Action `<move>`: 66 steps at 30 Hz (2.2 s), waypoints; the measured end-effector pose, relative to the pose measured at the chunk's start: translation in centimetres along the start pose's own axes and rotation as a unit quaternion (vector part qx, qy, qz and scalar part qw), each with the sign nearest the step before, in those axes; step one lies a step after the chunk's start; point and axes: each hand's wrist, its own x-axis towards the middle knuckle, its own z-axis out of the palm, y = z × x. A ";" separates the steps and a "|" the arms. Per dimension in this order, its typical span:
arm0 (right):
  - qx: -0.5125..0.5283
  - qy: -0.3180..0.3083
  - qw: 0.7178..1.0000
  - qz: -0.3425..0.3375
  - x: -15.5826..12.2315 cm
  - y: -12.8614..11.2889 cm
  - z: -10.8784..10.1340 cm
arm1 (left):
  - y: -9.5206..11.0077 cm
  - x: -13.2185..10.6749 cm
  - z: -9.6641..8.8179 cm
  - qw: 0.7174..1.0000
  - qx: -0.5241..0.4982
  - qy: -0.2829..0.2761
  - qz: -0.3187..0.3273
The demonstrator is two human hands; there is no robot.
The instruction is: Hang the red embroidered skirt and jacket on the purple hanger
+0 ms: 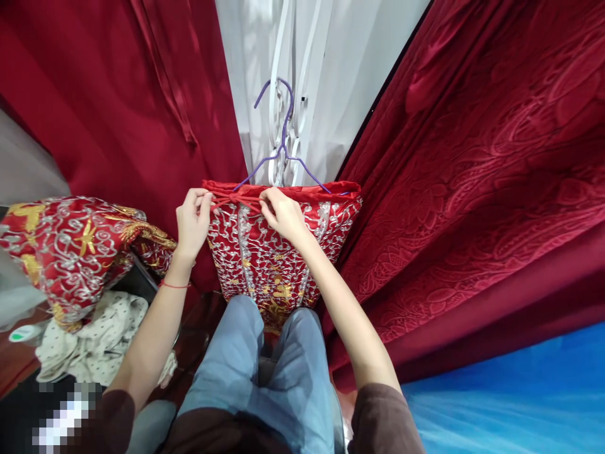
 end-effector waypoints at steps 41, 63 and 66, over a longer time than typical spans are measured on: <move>-0.215 -0.008 0.965 -0.150 1.9 -1.8 3.4 | -1.0 -1.6 2.0 0.994 -0.090 -0.062 0.022; 0.041 0.074 0.996 0.021 -2.5 -0.8 3.2 | -1.0 -2.5 0.1 0.963 -0.242 -0.042 -0.108; 0.061 0.082 0.995 0.021 -1.7 -0.3 2.3 | -1.4 -1.9 -0.4 0.958 -0.255 -0.033 -0.131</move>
